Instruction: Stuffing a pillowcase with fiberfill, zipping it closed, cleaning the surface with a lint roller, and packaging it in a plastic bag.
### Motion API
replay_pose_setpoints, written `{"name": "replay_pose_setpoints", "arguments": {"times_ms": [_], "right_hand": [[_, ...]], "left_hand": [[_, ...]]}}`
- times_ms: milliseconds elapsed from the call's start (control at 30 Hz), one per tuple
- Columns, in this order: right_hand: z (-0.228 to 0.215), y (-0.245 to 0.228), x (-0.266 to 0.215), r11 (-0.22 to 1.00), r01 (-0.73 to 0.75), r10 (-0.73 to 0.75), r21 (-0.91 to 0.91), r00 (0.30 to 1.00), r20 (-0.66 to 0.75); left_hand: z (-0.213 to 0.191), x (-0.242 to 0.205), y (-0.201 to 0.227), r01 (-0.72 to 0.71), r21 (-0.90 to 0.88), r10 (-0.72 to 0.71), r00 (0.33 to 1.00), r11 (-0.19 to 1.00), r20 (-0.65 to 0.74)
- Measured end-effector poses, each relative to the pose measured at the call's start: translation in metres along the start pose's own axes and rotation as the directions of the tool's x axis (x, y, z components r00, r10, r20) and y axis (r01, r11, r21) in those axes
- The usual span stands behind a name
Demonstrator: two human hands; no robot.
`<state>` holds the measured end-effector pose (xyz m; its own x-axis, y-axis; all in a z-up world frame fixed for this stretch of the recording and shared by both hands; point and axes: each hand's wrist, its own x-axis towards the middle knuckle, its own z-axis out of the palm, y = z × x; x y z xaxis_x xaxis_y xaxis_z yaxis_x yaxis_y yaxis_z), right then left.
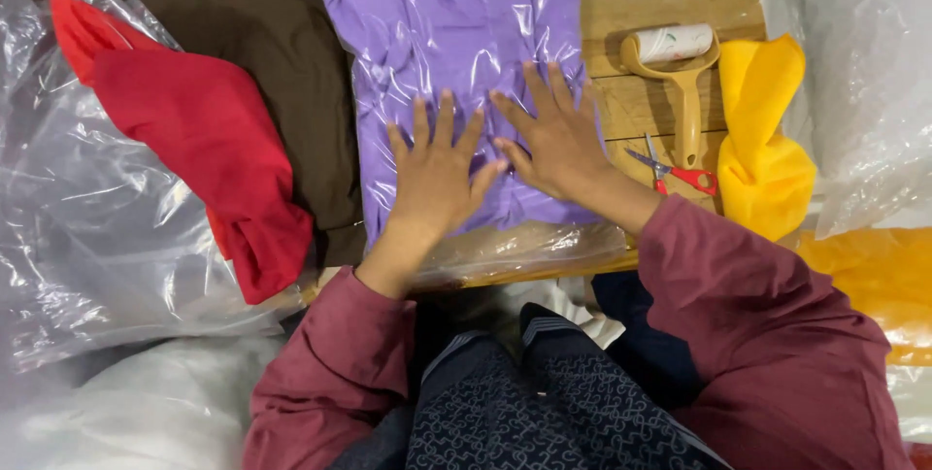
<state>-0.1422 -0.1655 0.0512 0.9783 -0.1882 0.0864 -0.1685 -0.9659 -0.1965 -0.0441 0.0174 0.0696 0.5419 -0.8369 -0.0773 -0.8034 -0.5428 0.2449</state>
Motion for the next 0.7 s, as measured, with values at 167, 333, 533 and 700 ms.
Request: {"name": "replay_pose_setpoints", "arguments": {"times_ms": [167, 333, 533, 700], "right_hand": [[-0.031, -0.010, 0.051, 0.997, -0.002, -0.009, -0.073, 0.987, -0.159], [0.024, 0.004, 0.075, 0.999, -0.043, 0.044, 0.029, 0.998, -0.040], [0.038, 0.005, 0.077, 0.999, -0.037, 0.037, -0.016, 0.998, -0.045], [0.038, 0.006, 0.079, 0.998, -0.033, 0.034, 0.059, 0.999, -0.023]], "left_hand": [[-0.014, 0.057, -0.023, -0.044, 0.153, 0.095, 0.933, 0.987, -0.348], [0.032, 0.077, -0.044, -0.037, 0.170, 0.097, 0.928, 0.985, -0.361], [0.042, 0.079, -0.045, -0.006, 0.175, 0.065, 0.942, 0.984, -0.328], [0.051, 0.082, -0.049, -0.018, 0.089, 0.047, 0.940, 0.996, -0.339]]}}
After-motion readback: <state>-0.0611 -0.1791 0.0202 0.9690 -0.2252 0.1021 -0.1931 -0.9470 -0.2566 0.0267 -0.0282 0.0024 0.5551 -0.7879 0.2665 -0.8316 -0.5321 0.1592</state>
